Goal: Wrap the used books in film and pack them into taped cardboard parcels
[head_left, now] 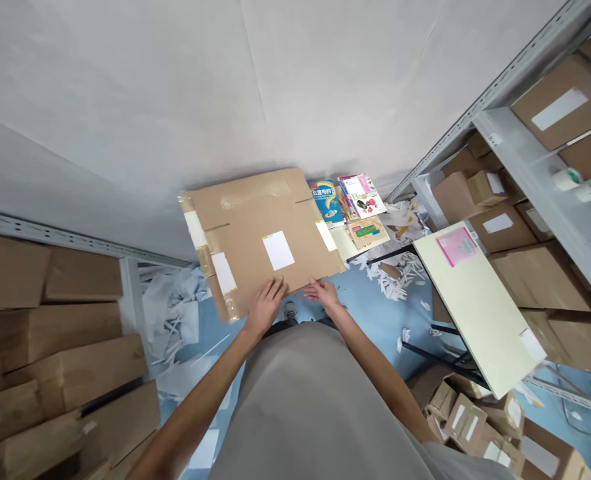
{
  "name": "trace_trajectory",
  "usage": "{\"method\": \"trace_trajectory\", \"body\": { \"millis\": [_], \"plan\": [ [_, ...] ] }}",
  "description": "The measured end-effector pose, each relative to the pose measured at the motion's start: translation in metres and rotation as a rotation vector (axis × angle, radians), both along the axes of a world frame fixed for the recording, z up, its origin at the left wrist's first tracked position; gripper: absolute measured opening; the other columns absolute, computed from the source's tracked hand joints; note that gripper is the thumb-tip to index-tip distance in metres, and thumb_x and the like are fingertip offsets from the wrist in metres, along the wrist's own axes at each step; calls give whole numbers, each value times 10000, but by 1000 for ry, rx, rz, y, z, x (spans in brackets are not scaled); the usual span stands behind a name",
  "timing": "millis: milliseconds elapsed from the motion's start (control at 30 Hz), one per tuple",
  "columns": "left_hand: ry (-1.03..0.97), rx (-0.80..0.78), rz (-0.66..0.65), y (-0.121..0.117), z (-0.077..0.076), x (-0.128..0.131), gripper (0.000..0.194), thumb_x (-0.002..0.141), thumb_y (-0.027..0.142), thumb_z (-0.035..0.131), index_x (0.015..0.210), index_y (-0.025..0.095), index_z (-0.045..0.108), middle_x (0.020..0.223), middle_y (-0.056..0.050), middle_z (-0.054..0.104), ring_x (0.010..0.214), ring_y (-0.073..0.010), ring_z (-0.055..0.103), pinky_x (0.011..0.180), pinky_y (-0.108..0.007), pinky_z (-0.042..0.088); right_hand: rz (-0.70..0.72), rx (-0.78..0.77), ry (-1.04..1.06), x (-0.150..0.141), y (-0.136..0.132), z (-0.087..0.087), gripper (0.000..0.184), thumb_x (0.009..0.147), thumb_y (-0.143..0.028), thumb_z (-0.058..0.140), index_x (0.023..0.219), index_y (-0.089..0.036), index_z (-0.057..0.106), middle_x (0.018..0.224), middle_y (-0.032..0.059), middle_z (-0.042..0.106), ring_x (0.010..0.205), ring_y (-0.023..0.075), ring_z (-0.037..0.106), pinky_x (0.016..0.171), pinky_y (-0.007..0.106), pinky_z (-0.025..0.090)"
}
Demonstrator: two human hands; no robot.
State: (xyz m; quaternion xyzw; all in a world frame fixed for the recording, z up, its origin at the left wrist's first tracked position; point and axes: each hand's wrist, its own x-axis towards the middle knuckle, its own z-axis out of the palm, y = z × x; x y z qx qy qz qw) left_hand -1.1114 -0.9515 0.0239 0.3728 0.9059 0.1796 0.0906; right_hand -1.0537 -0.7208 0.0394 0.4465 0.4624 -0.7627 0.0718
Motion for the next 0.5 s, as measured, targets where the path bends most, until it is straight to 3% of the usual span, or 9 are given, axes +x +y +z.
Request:
{"method": "trace_trajectory", "body": {
  "millis": [100, 200, 367, 500],
  "plan": [
    [40, 71, -14, -7, -5, -3, 542, 1086, 155, 500, 1574, 200, 731, 1694, -172, 634, 1633, -363, 565, 1330, -578, 503, -52, 7, 41, 1, -8, 2, 545, 686, -593, 1057, 815, -228, 675, 762, 39, 801, 759, 209, 792, 809, 343, 657],
    [89, 140, -31, -12, 2, -8, 487, 1109, 218, 534, 1543, 223, 757, 1676, -149, 658, 1608, -346, 595, 1334, -539, 504, -113, -24, 137, -3, -24, 10, 639, 592, -645, 1070, 924, -230, 716, 821, -7, 802, 835, 208, 802, 894, 353, 660],
    [99, 205, -44, -9, 27, -15, 465, 1146, 273, 511, 1540, 221, 753, 1614, -148, 714, 1538, -336, 665, 1305, -531, 544, -14, -100, 214, -18, -50, 22, 621, 639, -648, 1034, 1010, -218, 782, 966, 37, 867, 981, 251, 831, 962, 385, 651],
    [85, 267, -22, -4, 55, -18, 477, 1164, 405, 559, 1579, 219, 704, 1627, -162, 702, 1515, -354, 682, 1267, -549, 585, -92, -162, 288, -26, -47, 32, 512, 719, -596, 1013, 1024, -265, 769, 1097, 60, 898, 1148, 288, 839, 1028, 422, 653]
  ]
}}
